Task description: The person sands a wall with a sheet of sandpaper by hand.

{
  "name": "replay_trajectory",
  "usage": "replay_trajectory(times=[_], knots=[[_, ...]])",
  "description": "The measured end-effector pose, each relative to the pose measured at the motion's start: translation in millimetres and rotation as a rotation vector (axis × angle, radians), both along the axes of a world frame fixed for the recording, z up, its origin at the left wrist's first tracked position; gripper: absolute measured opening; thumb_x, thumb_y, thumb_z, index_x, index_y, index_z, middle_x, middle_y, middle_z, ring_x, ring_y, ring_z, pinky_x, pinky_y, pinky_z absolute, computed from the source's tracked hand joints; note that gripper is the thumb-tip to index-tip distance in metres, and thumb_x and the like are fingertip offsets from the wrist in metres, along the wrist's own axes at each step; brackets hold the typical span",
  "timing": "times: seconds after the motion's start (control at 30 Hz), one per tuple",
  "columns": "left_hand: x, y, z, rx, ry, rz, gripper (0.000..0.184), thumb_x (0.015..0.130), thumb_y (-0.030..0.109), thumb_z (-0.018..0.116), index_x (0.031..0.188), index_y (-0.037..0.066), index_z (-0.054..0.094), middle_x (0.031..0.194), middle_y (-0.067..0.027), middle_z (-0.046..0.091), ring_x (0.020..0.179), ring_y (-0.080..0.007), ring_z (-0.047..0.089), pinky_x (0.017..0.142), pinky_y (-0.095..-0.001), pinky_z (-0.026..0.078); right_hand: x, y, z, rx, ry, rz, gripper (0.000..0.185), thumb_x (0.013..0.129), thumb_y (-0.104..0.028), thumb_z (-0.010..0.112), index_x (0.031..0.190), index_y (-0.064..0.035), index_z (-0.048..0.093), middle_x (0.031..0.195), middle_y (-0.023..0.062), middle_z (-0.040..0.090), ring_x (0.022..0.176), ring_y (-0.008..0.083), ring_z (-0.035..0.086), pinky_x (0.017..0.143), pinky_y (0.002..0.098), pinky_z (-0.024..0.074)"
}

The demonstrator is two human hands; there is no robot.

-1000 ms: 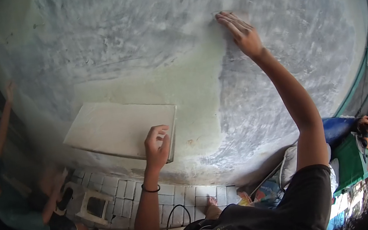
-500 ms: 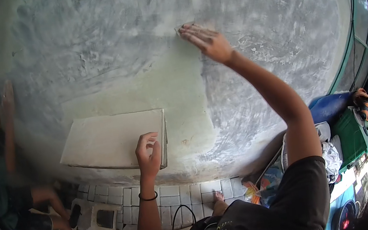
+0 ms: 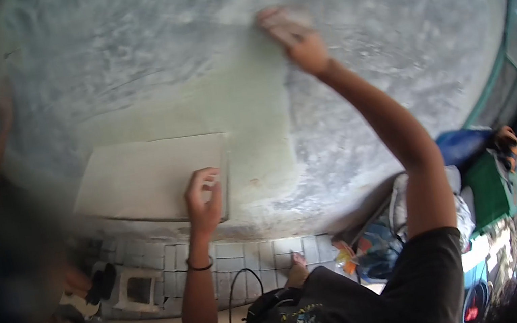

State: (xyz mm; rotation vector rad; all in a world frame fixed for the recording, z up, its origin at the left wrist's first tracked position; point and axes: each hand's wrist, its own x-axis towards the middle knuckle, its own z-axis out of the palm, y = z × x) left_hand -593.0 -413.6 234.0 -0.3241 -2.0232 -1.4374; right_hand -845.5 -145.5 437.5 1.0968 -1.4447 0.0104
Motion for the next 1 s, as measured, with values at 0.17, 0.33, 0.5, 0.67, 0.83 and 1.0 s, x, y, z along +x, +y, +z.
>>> replay_trajectory(times=[0.17, 0.33, 0.5, 0.67, 0.83, 1.0], knots=[[-4.3, -1.3, 2.0, -0.035, 0.028, 0.049, 0.023, 0.088, 0.001, 0.06, 0.11, 0.004, 0.065, 0.107, -0.0069, 0.068, 0.09, -0.0182, 0.062, 0.074, -0.031, 0.049, 20.3, 19.4, 45.6, 0.002, -0.034, -0.078, 0.04, 0.087, 0.006, 0.056, 0.122, -0.0083, 0.068, 0.135, 0.0063, 0.065, 0.125, 0.02, 0.062, 0.103, 0.0349, 0.0553], [-3.5, 0.6, 5.3, 0.0, 0.039, 0.062, 0.021, 0.088, 0.002, 0.06, 0.108, 0.004, 0.064, 0.107, -0.0068, 0.068, 0.09, -0.0187, 0.063, 0.074, -0.0314, 0.049, 0.6, -3.7, 5.0, 0.036, 0.107, -0.073, 0.043, 0.091, -0.002, 0.056, 0.133, -0.0117, 0.063, 0.139, 0.0061, 0.062, 0.13, 0.0191, 0.058, 0.107, 0.0349, 0.0515], [-2.5, -1.7, 0.0, 0.012, 0.047, 0.081, 0.022, 0.088, 0.004, 0.061, 0.109, 0.004, 0.065, 0.106, -0.0069, 0.068, 0.089, -0.0202, 0.063, 0.073, -0.0324, 0.051, 28.1, 16.3, 48.8, 0.15, -0.103, -0.048, 0.039, 0.087, 0.0, 0.059, 0.125, -0.0087, 0.067, 0.131, 0.0125, 0.066, 0.126, 0.0248, 0.061, 0.106, 0.0371, 0.0519], [-5.1, 0.2, 0.5, 0.006, 0.062, 0.112, 0.023, 0.087, 0.005, 0.061, 0.11, 0.005, 0.065, 0.107, -0.0074, 0.068, 0.091, -0.0214, 0.064, 0.073, -0.0337, 0.052, 5.1, -17.2, -16.3, 0.143, -0.173, 0.118, 0.045, 0.079, 0.004, 0.062, 0.123, -0.0058, 0.066, 0.127, 0.0124, 0.068, 0.121, 0.0265, 0.064, 0.104, 0.0379, 0.0528], [-5.9, -2.4, -3.5, 0.015, 0.052, 0.1, 0.022, 0.088, 0.007, 0.06, 0.109, 0.005, 0.065, 0.105, -0.0077, 0.069, 0.089, -0.0208, 0.065, 0.071, -0.0341, 0.053, 57.7, -16.0, 27.7, 0.252, -0.204, 0.091, 0.046, 0.079, 0.005, 0.062, 0.124, -0.0047, 0.064, 0.131, 0.0094, 0.066, 0.121, 0.0239, 0.064, 0.093, 0.0369, 0.0574], [-3.8, 1.7, -2.4, 0.06, 0.063, 0.101, 0.022, 0.088, 0.008, 0.06, 0.109, 0.004, 0.065, 0.107, -0.0088, 0.069, 0.089, -0.0212, 0.065, 0.07, -0.0332, 0.053, 56.6, -9.7, 90.9, 0.202, -0.128, -0.088, 0.031, 0.087, 0.0, 0.061, 0.117, -0.0023, 0.064, 0.115, 0.0113, 0.067, 0.106, 0.0285, 0.067, 0.081, 0.0358, 0.0591]])
